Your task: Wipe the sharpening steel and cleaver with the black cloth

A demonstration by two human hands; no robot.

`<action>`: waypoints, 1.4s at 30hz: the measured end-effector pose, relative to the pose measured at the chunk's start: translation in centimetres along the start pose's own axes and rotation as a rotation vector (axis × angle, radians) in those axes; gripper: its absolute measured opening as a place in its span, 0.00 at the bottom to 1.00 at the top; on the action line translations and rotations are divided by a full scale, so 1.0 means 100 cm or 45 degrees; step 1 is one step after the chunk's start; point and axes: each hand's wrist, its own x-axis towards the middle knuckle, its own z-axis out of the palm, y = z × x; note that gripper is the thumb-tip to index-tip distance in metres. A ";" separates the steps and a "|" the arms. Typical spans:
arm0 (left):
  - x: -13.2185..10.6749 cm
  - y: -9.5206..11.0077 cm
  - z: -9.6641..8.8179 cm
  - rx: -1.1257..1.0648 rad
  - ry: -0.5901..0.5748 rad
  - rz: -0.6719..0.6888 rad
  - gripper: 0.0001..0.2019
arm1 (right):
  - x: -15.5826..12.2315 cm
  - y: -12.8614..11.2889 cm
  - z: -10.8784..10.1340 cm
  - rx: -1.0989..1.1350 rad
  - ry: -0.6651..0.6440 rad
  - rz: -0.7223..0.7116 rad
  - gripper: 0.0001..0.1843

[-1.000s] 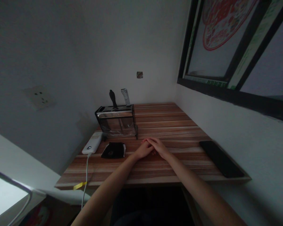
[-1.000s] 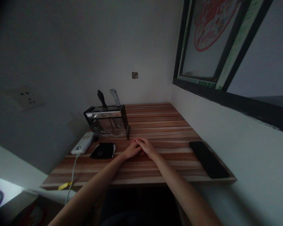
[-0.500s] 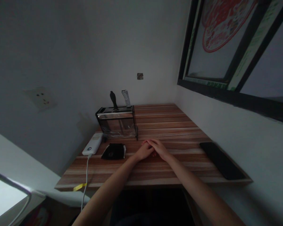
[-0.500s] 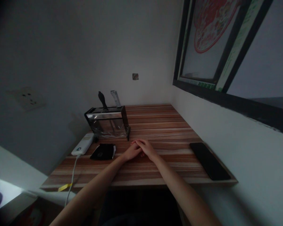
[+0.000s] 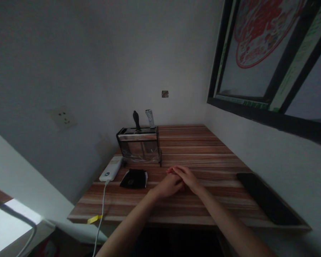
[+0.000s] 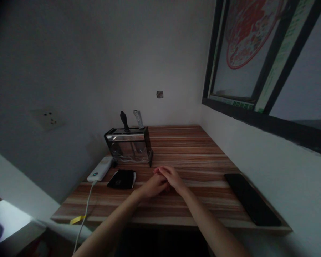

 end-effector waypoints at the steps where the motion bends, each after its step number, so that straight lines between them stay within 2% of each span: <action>1: -0.004 0.005 -0.006 0.015 0.008 0.015 0.08 | 0.000 -0.002 -0.001 -0.019 0.011 -0.009 0.22; 4: -0.023 0.015 -0.035 0.044 0.102 0.013 0.12 | 0.001 -0.011 -0.008 -0.064 0.028 -0.048 0.21; 7: -0.053 0.013 -0.077 0.060 0.353 -0.044 0.15 | 0.003 -0.020 -0.019 -0.062 -0.012 -0.054 0.22; 10: -0.086 -0.005 -0.122 0.069 0.674 -0.109 0.14 | 0.008 -0.027 -0.030 -0.014 -0.045 -0.047 0.22; 13: -0.112 -0.032 -0.163 0.108 0.988 -0.172 0.16 | 0.018 -0.030 -0.037 0.016 -0.055 -0.036 0.22; 15: -0.120 -0.049 -0.187 0.138 1.159 -0.207 0.18 | 0.029 -0.029 -0.038 -0.002 -0.070 -0.037 0.21; 17: -0.121 -0.063 -0.207 0.128 1.251 -0.215 0.22 | 0.043 -0.027 -0.035 -0.038 -0.091 -0.059 0.20; 19: -0.115 -0.073 -0.222 0.091 1.250 -0.209 0.26 | 0.061 -0.024 -0.029 -0.089 -0.096 -0.105 0.20; 22: -0.100 -0.079 -0.237 0.024 1.141 -0.203 0.32 | 0.089 -0.017 -0.019 -0.155 -0.050 -0.150 0.24; 26: -0.080 -0.083 -0.249 -0.095 0.944 -0.201 0.37 | 0.122 -0.010 -0.006 -0.172 -0.023 -0.156 0.38; 29: -0.072 -0.088 -0.257 -0.187 0.810 -0.249 0.37 | 0.140 -0.009 -0.002 -0.175 -0.012 -0.152 0.48; 32: -0.069 -0.091 -0.265 -0.262 0.699 -0.314 0.36 | 0.154 -0.010 0.001 -0.149 -0.041 -0.142 0.53; 38: -0.065 -0.093 -0.273 -0.378 0.537 -0.420 0.36 | 0.169 -0.014 0.006 -0.050 -0.152 -0.171 0.48; 42: -0.064 -0.099 -0.274 -0.428 0.500 -0.441 0.35 | 0.172 -0.011 0.007 -0.010 -0.166 -0.155 0.46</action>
